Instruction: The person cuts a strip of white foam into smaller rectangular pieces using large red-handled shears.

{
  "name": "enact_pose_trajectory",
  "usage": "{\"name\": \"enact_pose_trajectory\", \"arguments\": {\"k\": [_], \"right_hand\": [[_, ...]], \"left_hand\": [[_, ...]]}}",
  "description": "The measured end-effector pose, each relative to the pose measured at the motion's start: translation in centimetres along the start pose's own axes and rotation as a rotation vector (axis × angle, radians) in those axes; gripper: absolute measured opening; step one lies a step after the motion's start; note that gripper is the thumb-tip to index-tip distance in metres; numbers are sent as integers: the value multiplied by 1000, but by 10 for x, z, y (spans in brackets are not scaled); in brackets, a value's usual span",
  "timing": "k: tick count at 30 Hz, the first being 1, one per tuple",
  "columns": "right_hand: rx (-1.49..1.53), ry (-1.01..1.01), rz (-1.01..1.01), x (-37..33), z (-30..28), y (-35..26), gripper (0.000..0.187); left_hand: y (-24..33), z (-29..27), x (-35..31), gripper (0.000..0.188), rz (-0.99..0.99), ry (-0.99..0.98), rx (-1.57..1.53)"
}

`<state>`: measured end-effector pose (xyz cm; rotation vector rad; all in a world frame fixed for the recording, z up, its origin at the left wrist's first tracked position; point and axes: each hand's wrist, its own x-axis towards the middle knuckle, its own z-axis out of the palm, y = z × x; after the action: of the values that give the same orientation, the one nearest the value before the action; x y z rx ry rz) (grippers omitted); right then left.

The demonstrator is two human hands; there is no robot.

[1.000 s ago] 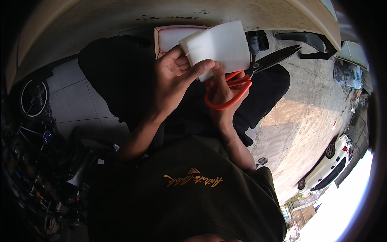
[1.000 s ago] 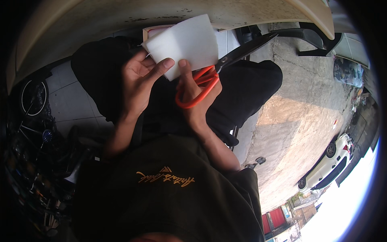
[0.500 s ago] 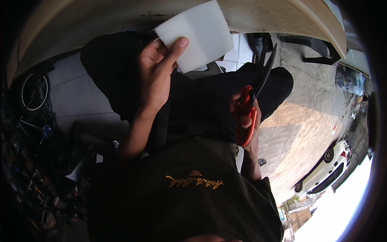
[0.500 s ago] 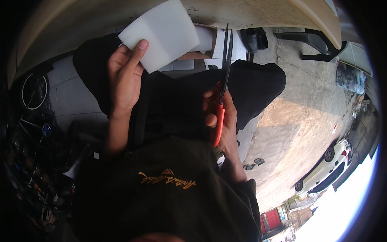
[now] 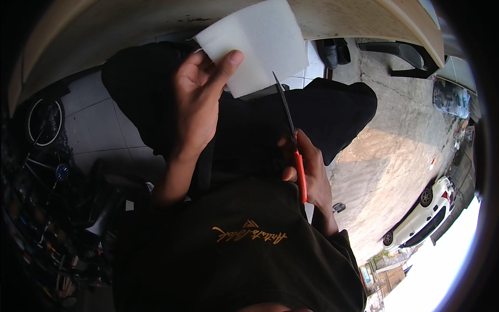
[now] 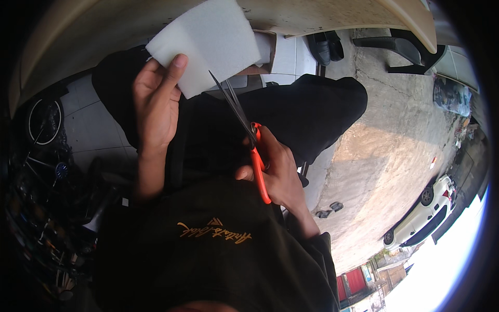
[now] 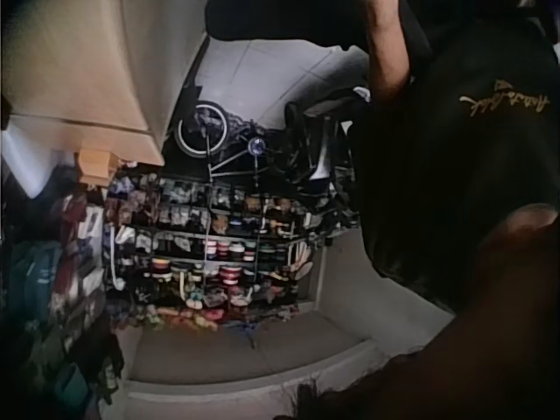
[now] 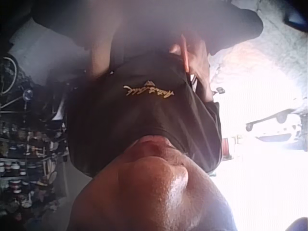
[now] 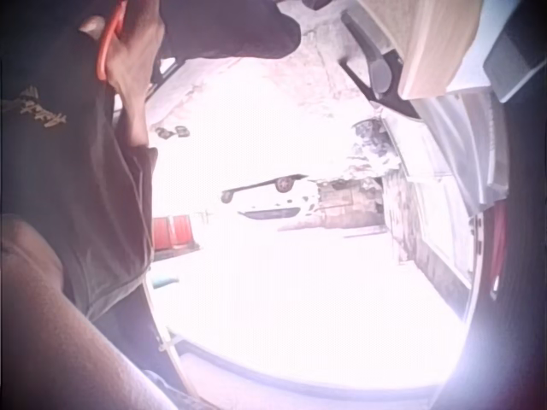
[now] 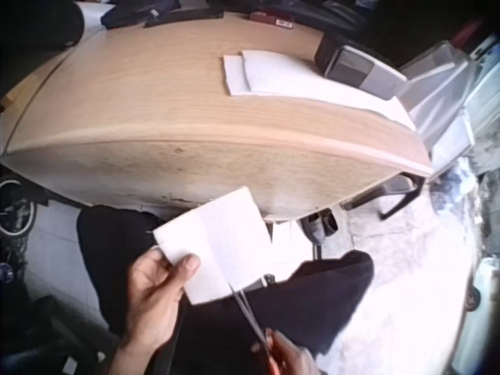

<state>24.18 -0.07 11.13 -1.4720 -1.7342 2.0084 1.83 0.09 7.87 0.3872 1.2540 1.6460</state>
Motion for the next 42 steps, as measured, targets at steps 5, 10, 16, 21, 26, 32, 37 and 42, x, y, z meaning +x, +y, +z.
{"name": "enact_pose_trajectory", "arguments": {"k": [5,10,16,21,26,32,37,42], "right_hand": [[-53,23,-35,8,4,-1,79],[-29,18,9,11,6,-9,76],[-24,11,1,13,7,-9,76],[-74,39,-22,12,7,-14,69],[-97,58,-32,11,9,-17,56],[10,30,-22,8,15,-15,49],[96,16,-54,7,23,-9,63],[65,32,-60,14,24,-17,78]], "left_hand": [[6,6,-5,30,4,-21,24],[8,7,-9,34,-22,-23,8],[12,4,-9,38,-25,-48,40],[16,2,-9,36,-17,-58,76],[17,2,-10,34,-18,-36,70],[19,-2,-5,35,-71,-85,-32],[18,-5,-2,38,-98,-172,-7],[16,0,-9,43,-123,-230,-1]]}}
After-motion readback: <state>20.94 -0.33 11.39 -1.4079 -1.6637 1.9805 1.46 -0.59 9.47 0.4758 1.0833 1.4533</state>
